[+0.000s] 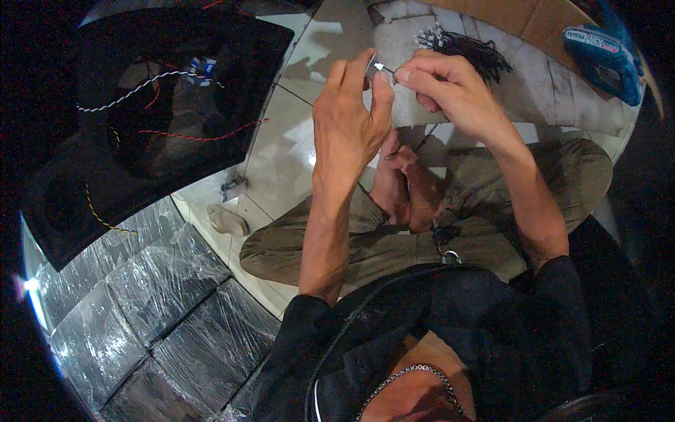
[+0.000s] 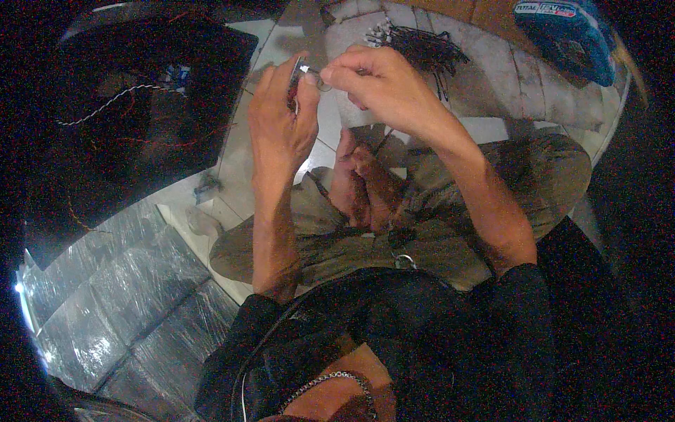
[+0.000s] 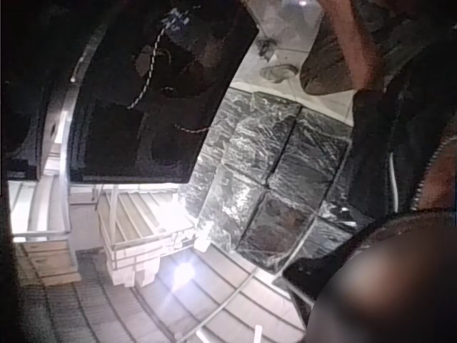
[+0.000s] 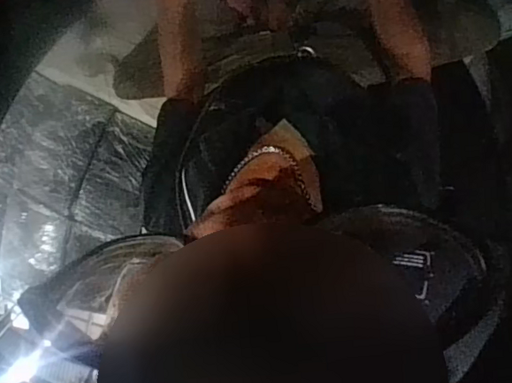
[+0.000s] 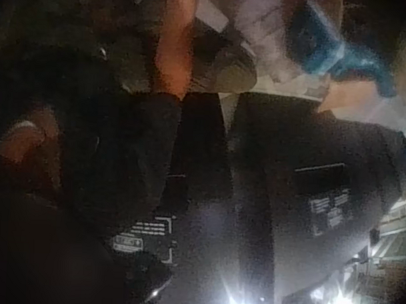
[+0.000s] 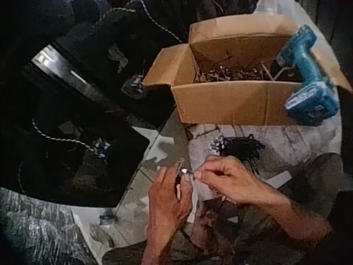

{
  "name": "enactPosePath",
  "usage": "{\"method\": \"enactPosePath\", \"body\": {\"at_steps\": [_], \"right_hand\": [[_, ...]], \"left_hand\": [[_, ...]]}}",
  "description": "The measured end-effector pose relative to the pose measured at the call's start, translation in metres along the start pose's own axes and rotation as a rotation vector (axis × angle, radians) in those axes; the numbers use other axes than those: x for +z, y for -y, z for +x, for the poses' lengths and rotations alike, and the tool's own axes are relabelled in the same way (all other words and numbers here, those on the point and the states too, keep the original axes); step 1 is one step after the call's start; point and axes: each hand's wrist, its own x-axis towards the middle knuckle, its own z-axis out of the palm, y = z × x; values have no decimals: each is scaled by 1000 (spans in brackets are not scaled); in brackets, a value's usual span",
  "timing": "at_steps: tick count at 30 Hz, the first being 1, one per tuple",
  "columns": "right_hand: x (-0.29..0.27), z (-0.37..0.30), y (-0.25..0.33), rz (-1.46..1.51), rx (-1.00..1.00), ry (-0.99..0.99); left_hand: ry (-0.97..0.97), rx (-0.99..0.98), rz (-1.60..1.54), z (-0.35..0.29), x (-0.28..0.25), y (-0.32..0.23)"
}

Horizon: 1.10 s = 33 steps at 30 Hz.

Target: The person sits on the floor and connects small white connectors to a circuit board, handling multiple wires and components. They then stand and open a cardboard box containing packaged items.

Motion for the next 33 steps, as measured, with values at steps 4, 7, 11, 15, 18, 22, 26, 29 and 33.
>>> {"method": "enactPosePath", "body": {"at_steps": [4, 7, 11, 15, 18, 22, 26, 29, 33], "right_hand": [[1, 3, -5, 12, -21, 14], [0, 5, -5, -17, -11, 43], [-23, 14, -17, -77, 27, -113], [-62, 16, -23, -613, -211, -415], [-57, 11, -26, -844, -66, -284], [-35, 13, -30, -1163, 103, -273], [-31, 14, -36, -1211, 89, -314], [-34, 18, -39, -1219, 116, -337], [-35, 13, -33, -1103, -61, -434]], "left_hand": [[-42, 35, 52, 3, 2, 5], [-47, 47, 58, 3, 1, 9], [-131, 42, -11, 6, 7, 23], [-44, -359, -368, 0, 9, 49], [-51, -683, -1059, -1, 10, 57], [-87, -707, -1309, -9, 20, 71], [-81, -675, -1320, -15, 22, 69], [-73, -679, -1293, -15, 23, 66], [-34, -647, -1270, -17, 22, 64]]}}
